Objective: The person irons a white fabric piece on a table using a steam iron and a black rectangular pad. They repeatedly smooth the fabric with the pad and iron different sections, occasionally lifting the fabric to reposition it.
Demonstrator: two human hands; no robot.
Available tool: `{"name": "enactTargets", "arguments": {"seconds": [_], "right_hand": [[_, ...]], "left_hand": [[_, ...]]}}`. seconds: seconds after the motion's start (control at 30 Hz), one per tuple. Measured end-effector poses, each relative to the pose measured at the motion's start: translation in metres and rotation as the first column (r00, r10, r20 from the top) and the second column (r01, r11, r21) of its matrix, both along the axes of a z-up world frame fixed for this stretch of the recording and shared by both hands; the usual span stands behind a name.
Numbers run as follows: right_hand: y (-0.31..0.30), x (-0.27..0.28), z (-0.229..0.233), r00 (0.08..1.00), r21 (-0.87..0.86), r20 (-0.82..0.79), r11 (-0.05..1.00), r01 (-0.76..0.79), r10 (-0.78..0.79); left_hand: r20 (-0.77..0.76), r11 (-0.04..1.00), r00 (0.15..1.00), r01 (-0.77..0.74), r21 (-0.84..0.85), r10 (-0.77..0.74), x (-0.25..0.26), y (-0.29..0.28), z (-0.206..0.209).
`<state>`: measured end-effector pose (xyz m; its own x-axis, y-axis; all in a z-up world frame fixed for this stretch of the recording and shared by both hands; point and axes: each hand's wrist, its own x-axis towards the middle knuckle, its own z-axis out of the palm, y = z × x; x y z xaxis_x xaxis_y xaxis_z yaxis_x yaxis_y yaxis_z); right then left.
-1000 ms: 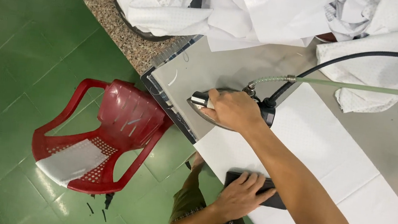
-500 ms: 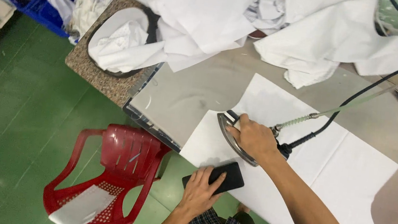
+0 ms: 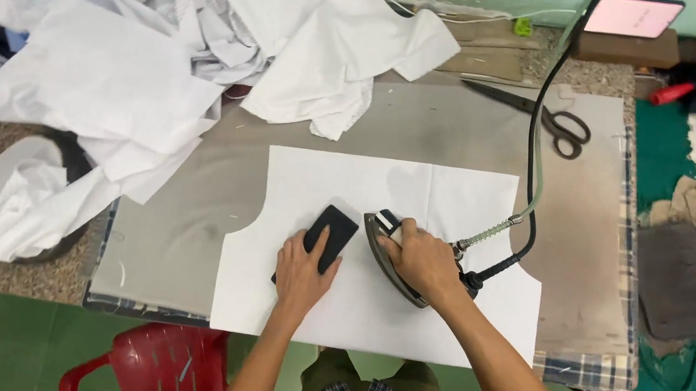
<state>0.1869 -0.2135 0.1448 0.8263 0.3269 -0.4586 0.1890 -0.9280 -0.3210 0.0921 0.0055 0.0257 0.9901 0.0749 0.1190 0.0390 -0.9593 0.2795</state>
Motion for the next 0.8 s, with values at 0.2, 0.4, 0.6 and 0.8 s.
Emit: {"name": "enactTargets", "arguments": {"seconds": [0.2, 0.4, 0.6, 0.8], "right_hand": [[0.006, 0.001, -0.005, 0.993, 0.012, 0.018, 0.993, 0.116, -0.116], [0.013, -0.013, -0.004, 0.92, -0.041, 0.082, 0.921, 0.387, -0.382], [-0.002, -0.031, -0.003, 0.869, -0.068, 0.12, 0.869, 0.49, -0.481], [-0.003, -0.032, 0.004, 0.86, -0.071, 0.116, 0.86, 0.506, -0.497]], "left_hand": [[-0.01, 1.0, 1.0, 0.002, -0.013, -0.002, 0.064, 0.025, 0.002], [0.029, 0.999, 0.999, -0.03, 0.017, 0.03, 0.085, 0.045, -0.008], [0.092, 1.0, 0.996, -0.016, 0.016, 0.014, 0.087, 0.047, -0.014], [0.119, 1.0, 0.993, 0.0, 0.017, -0.002, 0.088, 0.049, -0.02]]}}
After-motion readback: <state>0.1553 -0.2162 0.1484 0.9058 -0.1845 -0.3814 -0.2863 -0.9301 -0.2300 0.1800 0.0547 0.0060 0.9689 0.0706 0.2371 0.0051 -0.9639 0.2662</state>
